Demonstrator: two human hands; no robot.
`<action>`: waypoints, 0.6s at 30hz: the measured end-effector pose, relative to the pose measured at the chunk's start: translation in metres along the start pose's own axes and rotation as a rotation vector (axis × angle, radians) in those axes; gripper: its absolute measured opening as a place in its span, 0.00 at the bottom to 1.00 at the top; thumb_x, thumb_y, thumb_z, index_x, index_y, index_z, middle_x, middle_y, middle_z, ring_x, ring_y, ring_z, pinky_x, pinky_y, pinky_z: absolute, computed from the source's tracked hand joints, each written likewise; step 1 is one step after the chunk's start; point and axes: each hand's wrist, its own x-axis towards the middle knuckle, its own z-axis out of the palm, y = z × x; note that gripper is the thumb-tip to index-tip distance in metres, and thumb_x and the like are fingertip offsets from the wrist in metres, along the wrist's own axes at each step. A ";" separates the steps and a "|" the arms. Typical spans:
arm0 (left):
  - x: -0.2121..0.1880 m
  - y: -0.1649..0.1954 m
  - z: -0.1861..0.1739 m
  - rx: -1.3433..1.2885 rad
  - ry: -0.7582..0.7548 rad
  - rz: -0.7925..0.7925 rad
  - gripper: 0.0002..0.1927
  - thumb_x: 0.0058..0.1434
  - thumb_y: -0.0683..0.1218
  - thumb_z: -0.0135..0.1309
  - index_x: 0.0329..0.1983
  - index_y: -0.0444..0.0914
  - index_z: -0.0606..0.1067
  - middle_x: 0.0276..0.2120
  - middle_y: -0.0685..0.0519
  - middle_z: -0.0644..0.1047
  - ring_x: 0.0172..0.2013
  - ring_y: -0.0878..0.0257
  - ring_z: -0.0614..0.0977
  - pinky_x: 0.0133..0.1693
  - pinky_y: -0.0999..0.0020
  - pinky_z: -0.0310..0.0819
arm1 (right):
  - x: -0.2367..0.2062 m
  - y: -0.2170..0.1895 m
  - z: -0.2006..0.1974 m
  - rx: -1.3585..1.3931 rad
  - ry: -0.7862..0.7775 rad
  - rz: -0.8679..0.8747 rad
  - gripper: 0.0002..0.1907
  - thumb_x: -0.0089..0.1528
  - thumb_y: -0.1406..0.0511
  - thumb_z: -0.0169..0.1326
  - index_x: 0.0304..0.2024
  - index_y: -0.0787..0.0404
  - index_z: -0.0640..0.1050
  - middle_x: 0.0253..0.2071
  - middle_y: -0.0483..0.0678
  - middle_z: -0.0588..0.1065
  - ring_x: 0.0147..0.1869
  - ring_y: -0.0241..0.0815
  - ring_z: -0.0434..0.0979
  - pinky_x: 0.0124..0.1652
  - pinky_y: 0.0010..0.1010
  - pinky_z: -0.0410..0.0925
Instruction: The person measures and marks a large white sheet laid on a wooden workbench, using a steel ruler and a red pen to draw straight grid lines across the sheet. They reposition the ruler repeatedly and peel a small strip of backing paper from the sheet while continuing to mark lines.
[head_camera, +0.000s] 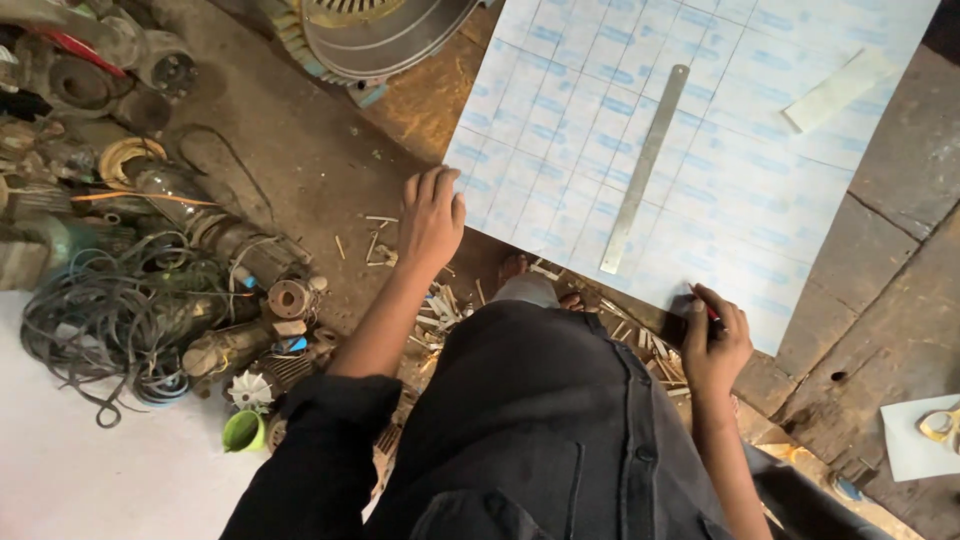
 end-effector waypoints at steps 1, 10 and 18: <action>0.005 -0.003 0.001 0.027 0.016 -0.015 0.18 0.68 0.46 0.56 0.59 0.39 0.72 0.56 0.47 0.75 0.59 0.45 0.71 0.59 0.46 0.67 | 0.000 -0.001 0.000 -0.015 0.003 0.007 0.10 0.72 0.68 0.53 0.52 0.60 0.82 0.47 0.53 0.80 0.51 0.49 0.81 0.52 0.36 0.72; 0.056 0.003 0.011 0.160 -0.023 -0.017 0.27 0.53 0.55 0.64 0.51 0.39 0.72 0.47 0.45 0.76 0.52 0.46 0.72 0.54 0.42 0.65 | 0.000 0.005 0.012 -0.015 0.054 0.141 0.10 0.72 0.67 0.52 0.52 0.62 0.82 0.46 0.54 0.80 0.50 0.45 0.80 0.52 0.36 0.72; 0.055 0.010 0.019 -0.031 -0.131 0.415 0.11 0.59 0.41 0.60 0.43 0.49 0.81 0.56 0.52 0.72 0.60 0.52 0.69 0.64 0.49 0.61 | 0.003 0.029 0.011 0.566 0.307 0.377 0.15 0.75 0.64 0.45 0.59 0.67 0.75 0.48 0.54 0.79 0.53 0.43 0.80 0.54 0.33 0.73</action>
